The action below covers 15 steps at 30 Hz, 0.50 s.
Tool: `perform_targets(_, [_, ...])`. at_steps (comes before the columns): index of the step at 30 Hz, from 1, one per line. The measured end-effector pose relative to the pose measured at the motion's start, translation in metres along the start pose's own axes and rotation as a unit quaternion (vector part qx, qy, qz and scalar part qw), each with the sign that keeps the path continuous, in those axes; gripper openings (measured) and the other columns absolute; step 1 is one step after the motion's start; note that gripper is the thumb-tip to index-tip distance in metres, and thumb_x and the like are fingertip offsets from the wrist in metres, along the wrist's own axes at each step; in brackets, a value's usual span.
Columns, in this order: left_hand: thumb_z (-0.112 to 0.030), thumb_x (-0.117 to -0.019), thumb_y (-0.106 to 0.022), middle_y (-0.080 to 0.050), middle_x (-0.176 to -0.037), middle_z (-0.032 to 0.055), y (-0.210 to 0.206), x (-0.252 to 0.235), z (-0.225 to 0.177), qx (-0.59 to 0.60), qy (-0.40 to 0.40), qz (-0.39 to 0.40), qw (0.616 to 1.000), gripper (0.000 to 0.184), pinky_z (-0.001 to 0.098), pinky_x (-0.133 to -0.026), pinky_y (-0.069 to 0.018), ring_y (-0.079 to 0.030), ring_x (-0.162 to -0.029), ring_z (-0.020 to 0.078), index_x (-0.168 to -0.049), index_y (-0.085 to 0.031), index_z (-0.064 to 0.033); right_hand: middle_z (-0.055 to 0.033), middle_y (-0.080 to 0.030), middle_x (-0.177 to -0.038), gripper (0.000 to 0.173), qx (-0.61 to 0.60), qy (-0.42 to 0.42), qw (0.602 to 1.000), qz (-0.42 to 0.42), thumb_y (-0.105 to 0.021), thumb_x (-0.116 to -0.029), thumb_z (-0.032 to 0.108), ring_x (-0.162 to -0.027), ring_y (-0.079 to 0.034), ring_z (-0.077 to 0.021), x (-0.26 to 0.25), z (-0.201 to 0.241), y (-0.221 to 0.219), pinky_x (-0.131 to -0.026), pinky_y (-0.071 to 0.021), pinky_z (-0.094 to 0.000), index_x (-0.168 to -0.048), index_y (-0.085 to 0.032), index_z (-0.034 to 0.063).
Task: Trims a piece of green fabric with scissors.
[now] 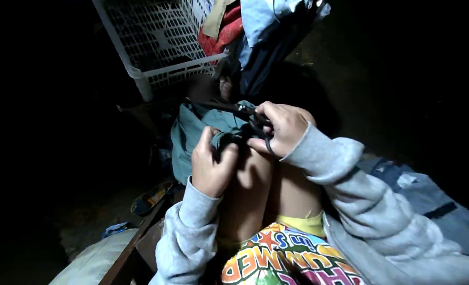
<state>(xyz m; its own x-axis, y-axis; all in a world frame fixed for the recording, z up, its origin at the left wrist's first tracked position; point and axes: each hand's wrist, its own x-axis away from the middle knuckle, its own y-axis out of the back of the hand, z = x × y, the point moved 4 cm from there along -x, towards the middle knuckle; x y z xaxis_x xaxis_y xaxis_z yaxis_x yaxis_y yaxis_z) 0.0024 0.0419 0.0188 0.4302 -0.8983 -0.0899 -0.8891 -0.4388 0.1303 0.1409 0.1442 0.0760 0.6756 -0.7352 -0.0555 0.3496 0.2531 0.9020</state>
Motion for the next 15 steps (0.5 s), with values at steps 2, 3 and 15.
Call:
perform_targets(2, [-0.033, -0.0764, -0.08, -0.06, -0.071, -0.0041, -0.007, -0.009, -0.004, -0.066, -0.011, -0.031, 0.997, 0.035, 0.021, -0.057, -0.0495, -0.059, -0.063, 0.0005, -0.092, -0.061, -0.008, -0.0118, -0.065, -0.08, 0.04, -0.031, -0.015, 0.999, 0.005, -0.08, -0.0754, 0.009, -0.066, -0.061, -0.0233, -0.004, -0.003, 0.004, -0.059, -0.0503, -0.0427, -0.111, -0.065, -0.0008])
perform_targets(3, [-0.036, -0.0769, -0.083, -0.061, -0.069, -0.0006, -0.01, -0.015, -0.005, -0.103, -0.033, -0.038, 0.993, 0.037, 0.0266, -0.056, -0.05, -0.059, -0.061, 0.006, -0.088, -0.063, -0.0062, -0.0124, -0.066, -0.082, 0.037, -0.054, -0.024, 0.998, 0.002, -0.074, -0.0779, 0.005, -0.068, -0.062, -0.0229, -0.004, -0.006, 0.007, -0.062, -0.0509, -0.0424, -0.113, -0.064, -0.0013])
perform_targets(15, [-0.01, -0.0953, -0.05, -0.061, -0.067, 0.0076, -0.02, 0.045, -0.054, -0.359, -0.279, 0.194, 0.869, 0.02, 0.033, -0.041, -0.046, -0.059, -0.048, 0.022, -0.096, -0.069, -0.0034, -0.0072, -0.063, -0.074, 0.022, -0.252, -0.089, 0.958, -0.104, -0.064, -0.0804, 0.01, -0.06, -0.052, 0.0028, 0.099, -0.028, -0.047, -0.058, -0.0431, -0.0104, -0.093, -0.063, -0.0071])
